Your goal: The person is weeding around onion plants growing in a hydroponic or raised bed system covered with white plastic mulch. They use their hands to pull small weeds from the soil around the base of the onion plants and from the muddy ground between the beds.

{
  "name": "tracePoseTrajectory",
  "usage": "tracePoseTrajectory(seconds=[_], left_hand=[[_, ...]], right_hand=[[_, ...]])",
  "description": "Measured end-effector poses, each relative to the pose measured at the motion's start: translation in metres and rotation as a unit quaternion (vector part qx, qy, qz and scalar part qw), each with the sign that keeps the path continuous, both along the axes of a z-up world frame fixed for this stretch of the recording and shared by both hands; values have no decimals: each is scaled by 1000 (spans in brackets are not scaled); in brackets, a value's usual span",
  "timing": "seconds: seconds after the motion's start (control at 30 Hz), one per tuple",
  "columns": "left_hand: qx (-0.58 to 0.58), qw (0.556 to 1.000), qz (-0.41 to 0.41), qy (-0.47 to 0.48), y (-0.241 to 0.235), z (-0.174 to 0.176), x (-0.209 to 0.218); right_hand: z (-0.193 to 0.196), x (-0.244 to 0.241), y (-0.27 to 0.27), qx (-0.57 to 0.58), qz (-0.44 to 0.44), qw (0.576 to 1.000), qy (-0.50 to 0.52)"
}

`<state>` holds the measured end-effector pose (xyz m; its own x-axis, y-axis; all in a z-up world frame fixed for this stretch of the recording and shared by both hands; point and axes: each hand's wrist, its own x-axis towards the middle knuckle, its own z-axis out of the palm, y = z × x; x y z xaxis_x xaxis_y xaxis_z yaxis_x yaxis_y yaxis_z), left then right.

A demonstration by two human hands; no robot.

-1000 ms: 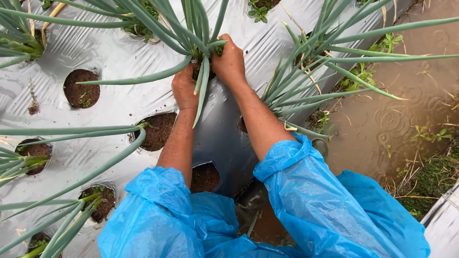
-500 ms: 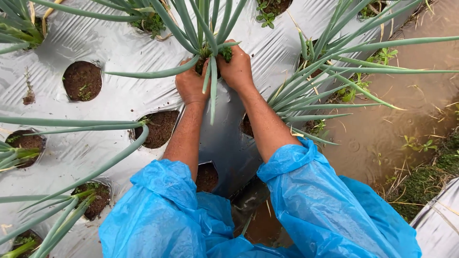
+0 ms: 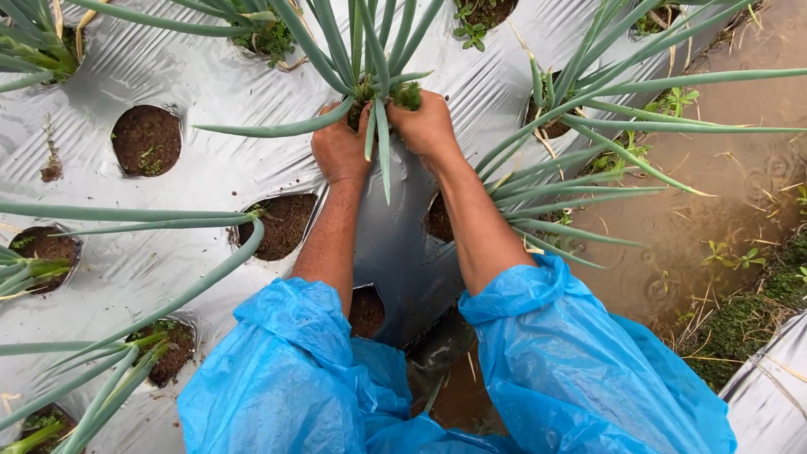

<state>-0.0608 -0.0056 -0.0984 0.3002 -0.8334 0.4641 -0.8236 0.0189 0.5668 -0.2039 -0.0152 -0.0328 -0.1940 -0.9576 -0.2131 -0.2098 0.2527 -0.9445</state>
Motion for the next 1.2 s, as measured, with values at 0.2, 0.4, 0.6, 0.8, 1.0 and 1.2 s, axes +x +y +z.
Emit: tracePoseTrajectory(seconds=[0.2, 0.4, 0.6, 0.8, 1.0, 1.2], left_hand=[[-70, 996, -53, 19, 5, 7, 5], [-131, 985, -116, 7, 8, -3, 4], [-141, 982, -104, -76, 16, 29, -6], [-79, 990, -69, -94, -17, -6, -9], [86, 991, -46, -95, -20, 29, -14], [60, 991, -45, -111, -18, -4, -4]], right_hand=[[17, -18, 4, -99, -237, 881, -397], [-6, -1, 17, -73, -157, 981, -83], [-36, 8, 14, -108, -129, 986, 23], [-45, 6, 10, -138, -150, 978, 36], [-34, 7, 16, -161, -140, 977, 19], [-36, 9, 14, -178, -147, 972, 45]])
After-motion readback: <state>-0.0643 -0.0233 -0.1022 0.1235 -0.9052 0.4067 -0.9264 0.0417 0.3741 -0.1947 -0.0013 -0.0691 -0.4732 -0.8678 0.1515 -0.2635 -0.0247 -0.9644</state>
